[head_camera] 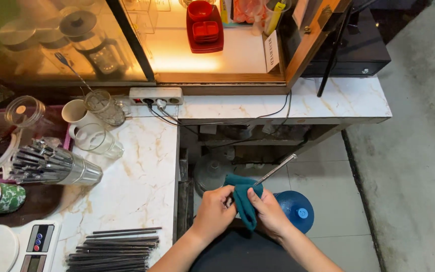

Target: Cleaning metal straws individually with a cloth.

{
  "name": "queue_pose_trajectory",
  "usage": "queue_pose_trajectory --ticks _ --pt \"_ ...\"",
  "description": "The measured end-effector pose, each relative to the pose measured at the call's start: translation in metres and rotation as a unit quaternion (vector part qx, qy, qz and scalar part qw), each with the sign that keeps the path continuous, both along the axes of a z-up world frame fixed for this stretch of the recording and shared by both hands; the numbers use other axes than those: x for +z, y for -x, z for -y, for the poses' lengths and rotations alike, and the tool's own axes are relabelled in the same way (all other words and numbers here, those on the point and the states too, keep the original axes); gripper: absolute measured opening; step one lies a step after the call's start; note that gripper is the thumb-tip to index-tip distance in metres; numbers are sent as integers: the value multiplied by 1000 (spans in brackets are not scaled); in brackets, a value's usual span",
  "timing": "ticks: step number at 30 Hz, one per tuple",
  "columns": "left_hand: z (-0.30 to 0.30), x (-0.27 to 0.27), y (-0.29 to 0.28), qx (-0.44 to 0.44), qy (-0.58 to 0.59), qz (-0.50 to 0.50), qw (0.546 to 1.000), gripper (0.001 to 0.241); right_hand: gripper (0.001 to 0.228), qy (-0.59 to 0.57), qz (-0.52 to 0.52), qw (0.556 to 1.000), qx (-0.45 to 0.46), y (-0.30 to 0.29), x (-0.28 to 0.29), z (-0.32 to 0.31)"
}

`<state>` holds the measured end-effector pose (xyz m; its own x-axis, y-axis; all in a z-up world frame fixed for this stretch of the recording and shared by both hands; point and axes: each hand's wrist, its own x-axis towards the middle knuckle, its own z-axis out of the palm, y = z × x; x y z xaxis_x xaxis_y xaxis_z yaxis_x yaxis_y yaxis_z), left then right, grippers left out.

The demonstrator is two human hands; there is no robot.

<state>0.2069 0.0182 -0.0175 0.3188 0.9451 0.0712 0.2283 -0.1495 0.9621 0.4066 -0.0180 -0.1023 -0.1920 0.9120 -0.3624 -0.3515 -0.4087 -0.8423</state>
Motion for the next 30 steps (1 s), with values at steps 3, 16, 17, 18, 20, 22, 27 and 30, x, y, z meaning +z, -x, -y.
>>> queue_pose_trajectory --ticks 3,16,17,18,20,22,27,30 --pt "5 -8 1 -21 46 9 999 9 50 6 -12 999 -34 9 22 0" --pt "4 10 11 -56 142 27 988 18 52 17 -34 969 -245 -31 54 -24" --pt "3 11 12 -51 152 30 987 19 51 20 -33 964 -264 -37 51 -26" --pt "3 12 13 -47 164 33 985 19 51 25 -30 958 -284 -42 49 -26" --pt "-1 6 20 -33 180 41 982 21 52 16 -40 948 -315 -60 54 -32" --pt "-4 -5 29 -19 198 48 979 22 53 8 -50 938 -344 -72 67 -33" --pt "-15 -30 32 13 247 194 949 30 66 -39 -33 971 -235 -74 101 -31" --pt "-10 -36 10 -29 255 215 942 29 64 31 -73 981 -177 -49 57 -15"
